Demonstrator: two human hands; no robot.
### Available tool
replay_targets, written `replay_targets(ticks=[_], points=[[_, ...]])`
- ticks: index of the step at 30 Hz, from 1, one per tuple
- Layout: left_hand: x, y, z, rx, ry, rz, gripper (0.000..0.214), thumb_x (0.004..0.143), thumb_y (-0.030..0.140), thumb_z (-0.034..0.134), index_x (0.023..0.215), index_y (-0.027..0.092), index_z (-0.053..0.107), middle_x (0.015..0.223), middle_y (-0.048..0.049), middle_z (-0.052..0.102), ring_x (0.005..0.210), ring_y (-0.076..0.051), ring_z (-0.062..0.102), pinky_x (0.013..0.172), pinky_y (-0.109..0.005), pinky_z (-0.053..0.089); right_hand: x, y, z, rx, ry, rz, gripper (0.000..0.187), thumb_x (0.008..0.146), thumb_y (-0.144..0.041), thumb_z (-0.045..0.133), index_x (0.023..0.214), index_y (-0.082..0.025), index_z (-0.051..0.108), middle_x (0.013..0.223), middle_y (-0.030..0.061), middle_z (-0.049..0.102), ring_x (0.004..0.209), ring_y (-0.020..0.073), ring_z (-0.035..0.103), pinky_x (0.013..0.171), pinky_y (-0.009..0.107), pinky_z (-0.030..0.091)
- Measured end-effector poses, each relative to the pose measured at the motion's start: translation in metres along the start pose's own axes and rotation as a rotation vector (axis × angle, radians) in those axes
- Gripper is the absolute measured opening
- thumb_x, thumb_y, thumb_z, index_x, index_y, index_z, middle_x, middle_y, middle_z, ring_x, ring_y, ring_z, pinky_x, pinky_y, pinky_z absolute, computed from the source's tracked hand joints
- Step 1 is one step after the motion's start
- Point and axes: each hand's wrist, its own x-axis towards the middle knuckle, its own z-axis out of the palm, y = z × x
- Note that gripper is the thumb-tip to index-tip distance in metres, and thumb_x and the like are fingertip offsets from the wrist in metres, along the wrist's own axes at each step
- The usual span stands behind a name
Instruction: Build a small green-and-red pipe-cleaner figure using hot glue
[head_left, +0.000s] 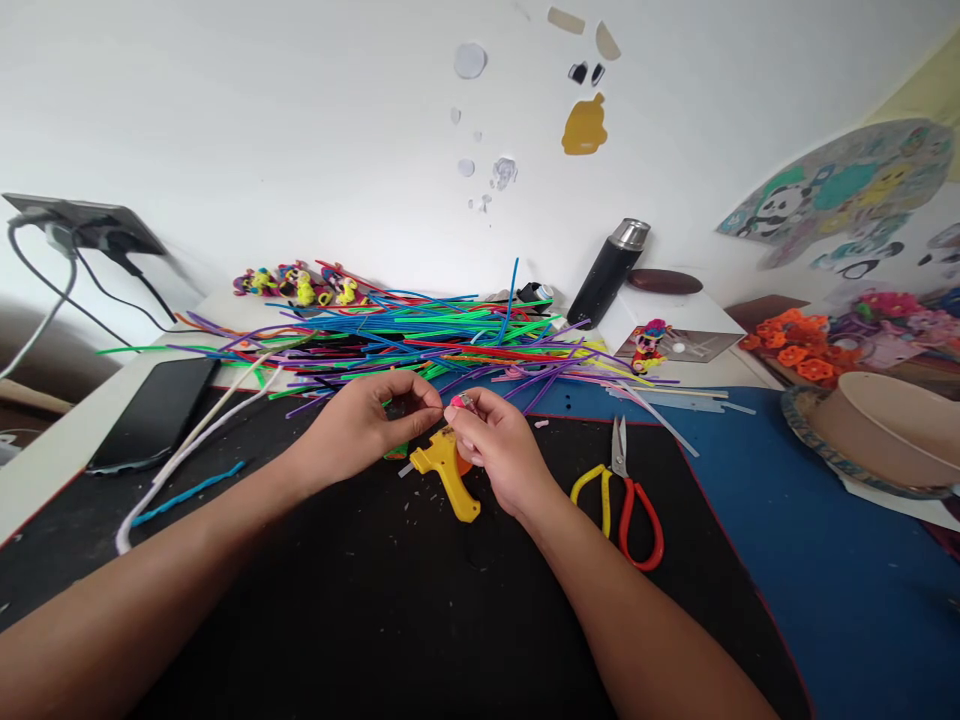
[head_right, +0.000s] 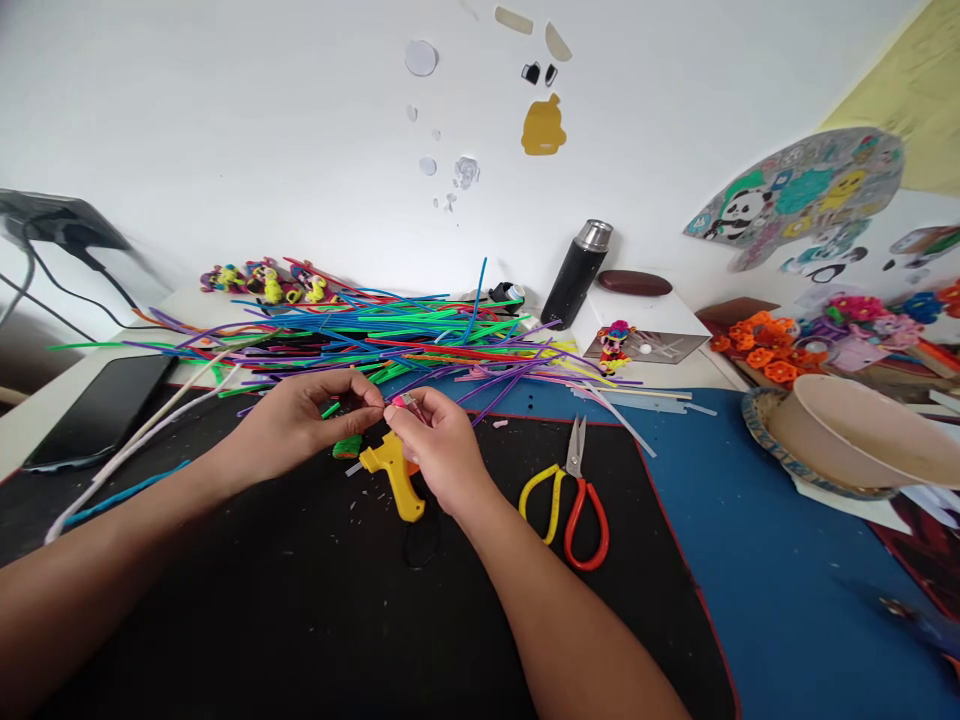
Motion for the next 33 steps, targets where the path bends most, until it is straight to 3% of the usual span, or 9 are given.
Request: replay_targets(ticks=[14,21,26,33], points=[[-0.0019,-0.0012,0.0024,0.010,-0.006,0.042,0.028,0.092,0.050,0.074,0.091,0.022,0.077,0.085,-0.0036,0.076,0.077,-0.020,0.068,0.071,-0.029,0.054,0.0005,0.0016,-0.0003,0.000,-0.017,0.014,0.037,0.081,-0.046,0.090,0.082,-0.024,0.060,0.063,-0.0103,0.038,0.053,0.0078,0.025,0.051,0.027,0.020],[-0.0009,-0.0007,0.0000,-0.008,0.033,0.011,0.032,0.090,0.054,0.077,0.089,0.022,0.075,0.084,-0.0043,0.076,0.078,-0.021,0.067,0.070,-0.029,0.055,-0.0006,0.0007,-0.0018,0.020,-0.064,0.000,0.046,0.084,-0.058,0.091,0.086,-0.024,0.061,0.063,-0.0094,0.046,0.052,0.0080,0.033,0.053,0.027,0.023],[0.0010,-0.0028,-0.0045,-0.032,0.087,-0.003,0.032,0.091,0.054,0.078,0.087,0.022,0.074,0.085,-0.0038,0.076,0.075,-0.020,0.069,0.070,-0.030,0.056,-0.0028,-0.0035,-0.0012,0.029,-0.064,-0.006,0.047,0.089,-0.065,0.086,0.092,-0.021,0.070,0.064,-0.0073,0.052,0.049,0.0081,0.038,0.052,0.028,0.024],[0.0017,-0.0014,-0.0067,-0.088,0.086,-0.014,0.037,0.091,0.059,0.080,0.087,0.022,0.073,0.084,-0.0036,0.075,0.073,-0.020,0.071,0.066,-0.029,0.060,-0.0035,-0.0020,-0.0015,-0.004,-0.106,0.017,0.052,0.085,-0.069,0.090,0.094,-0.021,0.070,0.063,-0.0073,0.057,0.047,0.0089,0.047,0.050,0.025,0.030]])
